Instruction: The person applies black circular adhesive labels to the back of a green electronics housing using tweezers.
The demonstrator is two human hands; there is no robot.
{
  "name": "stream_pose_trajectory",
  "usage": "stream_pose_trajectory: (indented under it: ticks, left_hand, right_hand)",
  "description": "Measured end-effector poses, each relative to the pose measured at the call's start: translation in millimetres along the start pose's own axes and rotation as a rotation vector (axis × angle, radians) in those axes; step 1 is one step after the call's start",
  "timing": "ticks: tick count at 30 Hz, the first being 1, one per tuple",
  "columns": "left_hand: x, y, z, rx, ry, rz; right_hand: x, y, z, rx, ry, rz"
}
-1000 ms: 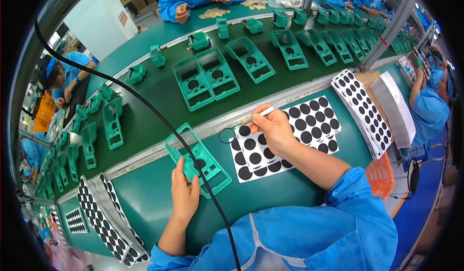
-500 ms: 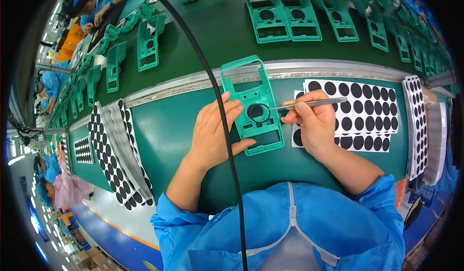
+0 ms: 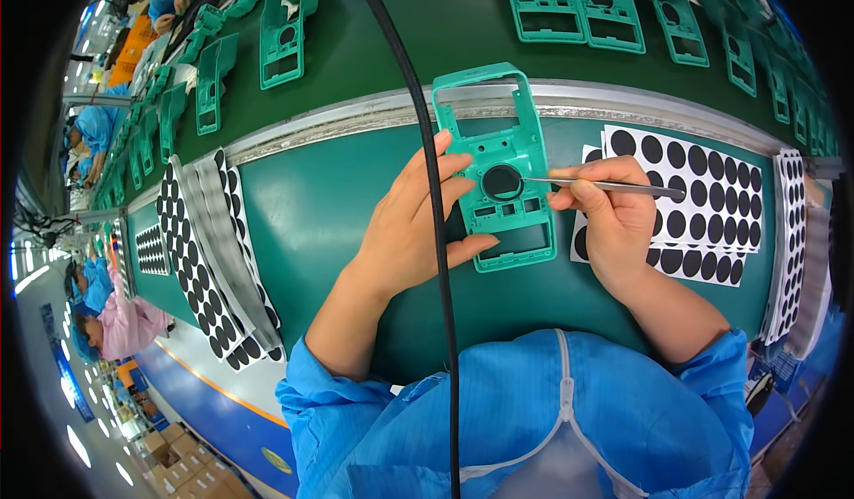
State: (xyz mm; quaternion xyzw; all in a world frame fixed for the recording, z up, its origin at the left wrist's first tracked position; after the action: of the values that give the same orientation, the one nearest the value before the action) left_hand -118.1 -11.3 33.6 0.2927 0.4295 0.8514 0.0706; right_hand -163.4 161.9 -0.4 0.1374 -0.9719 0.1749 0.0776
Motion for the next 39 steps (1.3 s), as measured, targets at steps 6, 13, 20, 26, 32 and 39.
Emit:
stream_pose_trajectory:
  ticks: [6,13,20,26,32,39]
  left_hand:
    - [3.6,0.2,2.8,0.000,-0.024,0.014]
    - [0.4,-2.5,0.1,-0.005,-0.011,0.000]
    - [0.7,-5.8,0.6,0.033,0.000,-0.077]
    - [1.7,-9.4,0.3,0.087,0.028,-0.141]
    - [2.4,-9.5,-0.4,0.089,0.026,-0.136]
    - [2.7,-9.8,-0.4,0.084,0.029,-0.139]
  right_hand:
    - [0.5,0.7,0.1,-0.031,0.023,-0.021]
    - [0.6,-1.9,-3.4,-0.045,0.028,-0.033]
    - [-0.1,-2.1,-2.2,-0.041,0.026,-0.024]
    - [0.1,-3.8,-2.6,-0.065,0.034,-0.040]
    - [-1.0,-4.2,-2.9,-0.093,0.033,-0.046]
    - [-2.1,-6.5,-6.7,-0.049,0.081,-0.072]
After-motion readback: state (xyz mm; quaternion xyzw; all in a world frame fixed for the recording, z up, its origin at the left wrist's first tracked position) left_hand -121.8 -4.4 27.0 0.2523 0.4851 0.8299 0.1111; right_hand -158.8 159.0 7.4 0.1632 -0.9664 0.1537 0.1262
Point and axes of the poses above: each hand's wrist, its own x-axis towards the middle knuckle, its own y-axis out of the back of the hand, z = x × y, the point moved 8 cm from there along x, towards the middle knuckle
